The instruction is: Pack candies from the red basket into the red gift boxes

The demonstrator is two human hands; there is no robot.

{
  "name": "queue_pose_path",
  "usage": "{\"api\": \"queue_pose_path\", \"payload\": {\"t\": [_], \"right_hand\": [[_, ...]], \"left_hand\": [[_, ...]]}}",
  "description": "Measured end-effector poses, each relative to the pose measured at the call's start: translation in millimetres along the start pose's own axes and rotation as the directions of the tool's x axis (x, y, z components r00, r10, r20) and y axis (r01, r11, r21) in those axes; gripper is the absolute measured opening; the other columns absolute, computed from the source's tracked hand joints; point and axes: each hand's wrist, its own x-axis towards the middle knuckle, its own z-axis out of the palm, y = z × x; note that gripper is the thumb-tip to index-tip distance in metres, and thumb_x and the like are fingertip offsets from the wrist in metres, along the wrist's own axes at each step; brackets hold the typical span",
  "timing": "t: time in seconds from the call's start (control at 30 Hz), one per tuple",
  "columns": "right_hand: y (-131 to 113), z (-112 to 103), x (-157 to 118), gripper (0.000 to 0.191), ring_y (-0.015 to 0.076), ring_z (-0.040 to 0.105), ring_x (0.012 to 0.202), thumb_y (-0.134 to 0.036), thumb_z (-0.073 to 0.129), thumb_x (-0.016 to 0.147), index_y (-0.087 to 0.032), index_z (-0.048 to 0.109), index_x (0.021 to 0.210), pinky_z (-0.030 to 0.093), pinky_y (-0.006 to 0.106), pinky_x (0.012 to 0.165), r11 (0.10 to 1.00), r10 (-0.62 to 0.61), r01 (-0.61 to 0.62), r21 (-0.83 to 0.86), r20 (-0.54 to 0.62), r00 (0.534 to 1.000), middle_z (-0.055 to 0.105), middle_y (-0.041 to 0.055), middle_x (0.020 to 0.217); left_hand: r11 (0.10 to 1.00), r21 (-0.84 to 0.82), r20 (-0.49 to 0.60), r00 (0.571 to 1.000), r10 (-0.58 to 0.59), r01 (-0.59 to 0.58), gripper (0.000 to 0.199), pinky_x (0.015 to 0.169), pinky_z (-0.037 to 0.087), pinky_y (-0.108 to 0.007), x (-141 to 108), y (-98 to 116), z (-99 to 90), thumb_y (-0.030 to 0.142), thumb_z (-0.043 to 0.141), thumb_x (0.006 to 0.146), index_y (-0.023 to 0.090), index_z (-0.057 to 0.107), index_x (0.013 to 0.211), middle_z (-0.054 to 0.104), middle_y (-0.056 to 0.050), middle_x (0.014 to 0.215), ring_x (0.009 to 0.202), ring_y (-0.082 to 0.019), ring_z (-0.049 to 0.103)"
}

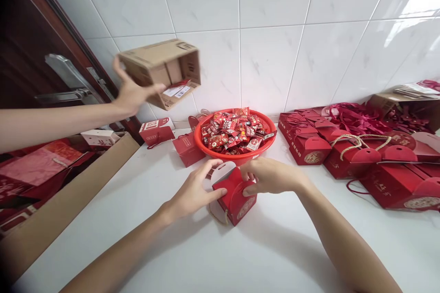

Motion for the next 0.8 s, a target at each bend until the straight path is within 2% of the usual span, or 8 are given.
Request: {"api": "queue_pose_path", "payload": {"t": [0.07,0.13,0.23,0.4,0.47,0.57,0.67,0.8], "right_hand": [[-1.5,4.8,4.8,0.027,0.0244,0.063,0.088,-0.04,0.075,0.08,-0.019,0.064,0.093,0.044,0.031,0.069,0.991,0.108,-0.113,-0.072,-0.065,0.992,0.069,0.007,0.096],[-2.6,9.5,7.8,0.038,0.0272,0.064,0.089,-0.048,0.075,0.078,-0.019,0.063,0.1,0.045,0.033,0.07,0.975,0.176,-0.186,-0.121,-0.093,0.98,0.07,0.0089,0.098],[-0.7,13.3,8.5,0.049,0.0302,0.066,0.093,-0.054,0.071,0.08,-0.018,0.062,0.113,0.048,0.036,0.074,0.969,0.202,-0.212,-0.126,-0.091,0.975,0.071,0.0123,0.105],[14.7,13.6,12.6,0.07,0.0287,0.064,0.11,-0.062,0.064,0.083,-0.021,0.051,0.138,0.051,0.035,0.084,0.996,0.046,-0.047,0.071,0.02,0.999,0.063,0.0134,0.134],[22.7,15.0,18.7,0.066,0.025,0.066,0.102,-0.064,0.064,0.082,-0.02,0.056,0.131,0.051,0.032,0.081,0.985,-0.008,-0.006,0.17,0.078,0.997,0.066,0.0111,0.127],[32.5,18.1,28.2,0.05,0.0177,0.063,0.08,-0.064,0.069,0.077,-0.018,0.064,0.096,0.049,0.028,0.069,0.967,-0.02,-0.003,0.254,0.087,0.996,0.07,0.0041,0.094],[36.5,17.0,30.9,0.049,0.0101,0.047,0.059,-0.061,0.074,0.073,-0.019,0.05,0.066,0.037,0.024,0.054,0.951,0.011,-0.023,0.309,0.038,0.999,0.052,-0.005,0.064],[26.9,3.9,19.7,0.051,0.0083,0.043,0.056,-0.057,0.079,0.071,-0.02,0.045,0.063,0.036,0.023,0.053,0.803,-0.047,0.055,0.594,-0.029,0.998,0.045,-0.0079,0.058]], "left_hand": [[0.999,0.019,0.016,0.999,0.03,-0.03,0.031,0.097,0.054,-0.039,-1.5,0.0,0.7,0.026,0.07,0.081,0.021,0.066,0.111,0.067,-0.009,0.122,0.109,-0.025,0.066],[0.998,0.036,0.057,0.997,0.042,-0.044,0.021,0.098,0.053,-0.039,-3.7,0.3,1.5,0.033,0.067,0.086,0.02,0.07,0.102,0.065,-0.01,0.122,0.11,-0.026,0.066],[0.998,0.065,0.141,0.99,0.014,-0.023,0.032,0.102,0.05,-0.04,-8.7,2.4,3.5,0.045,0.062,0.09,0.021,0.07,0.111,0.06,-0.011,0.131,0.12,-0.028,0.061],[0.984,0.145,0.25,0.958,-0.138,0.103,0.055,0.091,0.053,-0.039,-17.6,8.0,2.7,0.062,0.055,0.091,0.03,0.061,0.136,0.062,-0.009,0.126,0.106,-0.028,0.066],[0.974,0.17,0.275,0.942,-0.193,0.15,0.061,0.089,0.053,-0.04,-18.6,8.4,0.0,0.066,0.053,0.09,0.033,0.057,0.141,0.062,-0.009,0.124,0.104,-0.029,0.066],[0.974,0.136,0.281,0.936,-0.212,0.18,0.063,0.091,0.052,-0.04,-16.3,6.0,-3.8,0.067,0.057,0.087,0.033,0.058,0.14,0.061,-0.009,0.122,0.106,-0.03,0.065],[0.979,0.067,0.24,0.95,-0.201,0.19,0.056,0.097,0.051,-0.039,-11.0,2.3,-5.2,0.058,0.067,0.084,0.029,0.065,0.133,0.062,-0.008,0.121,0.11,-0.028,0.063],[0.982,0.005,0.137,0.973,-0.185,0.186,0.047,0.098,0.052,-0.039,-4.5,0.7,-2.8,0.044,0.075,0.078,0.025,0.072,0.122,0.061,-0.009,0.124,0.109,-0.027,0.064]]}}
